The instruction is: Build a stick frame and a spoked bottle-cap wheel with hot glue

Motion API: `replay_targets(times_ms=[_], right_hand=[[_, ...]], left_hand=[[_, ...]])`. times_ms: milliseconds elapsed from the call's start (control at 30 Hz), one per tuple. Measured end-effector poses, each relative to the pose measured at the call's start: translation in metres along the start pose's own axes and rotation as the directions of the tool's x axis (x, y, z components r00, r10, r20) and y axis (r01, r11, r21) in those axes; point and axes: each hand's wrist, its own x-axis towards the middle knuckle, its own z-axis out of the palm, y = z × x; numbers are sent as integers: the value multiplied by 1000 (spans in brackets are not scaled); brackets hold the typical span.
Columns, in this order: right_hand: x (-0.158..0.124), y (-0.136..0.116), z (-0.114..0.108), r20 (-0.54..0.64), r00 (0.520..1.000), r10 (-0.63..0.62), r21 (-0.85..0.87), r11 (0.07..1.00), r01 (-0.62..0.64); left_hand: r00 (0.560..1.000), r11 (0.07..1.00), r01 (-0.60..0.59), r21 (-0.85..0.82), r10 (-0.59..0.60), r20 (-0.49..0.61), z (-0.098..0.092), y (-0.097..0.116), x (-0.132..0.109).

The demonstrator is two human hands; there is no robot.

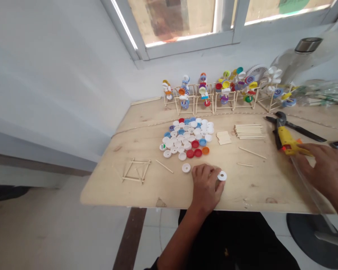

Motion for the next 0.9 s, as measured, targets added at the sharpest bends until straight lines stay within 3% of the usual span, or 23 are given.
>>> replay_targets(times_ms=[133, 367, 633, 767, 900], right_hand=[[1, 21, 17, 81, 997, 21, -45, 999, -17], [19, 25, 24, 251, 968, 19, -77, 997, 1], [28, 42, 38, 323, 946, -26, -26, 999, 36], [33, 41, 23, 313, 950, 22, 86, 995, -51], [33, 14, -15, 364, 912, 189, 359, 875, -324]], left_hand=[[1000, 1000, -4, 21, 4, -10, -1, 2, 0], [1000, 1000, -3, 30, 3, -14, 1, 1, 0], [1000, 999, -2, 49, 2, 7, 1, 1, 1], [1000, 999, -1, 42, 1, 11, 1, 0, 1], [1000, 1000, 7, 29, -7, 10, 2, 1, 1]])
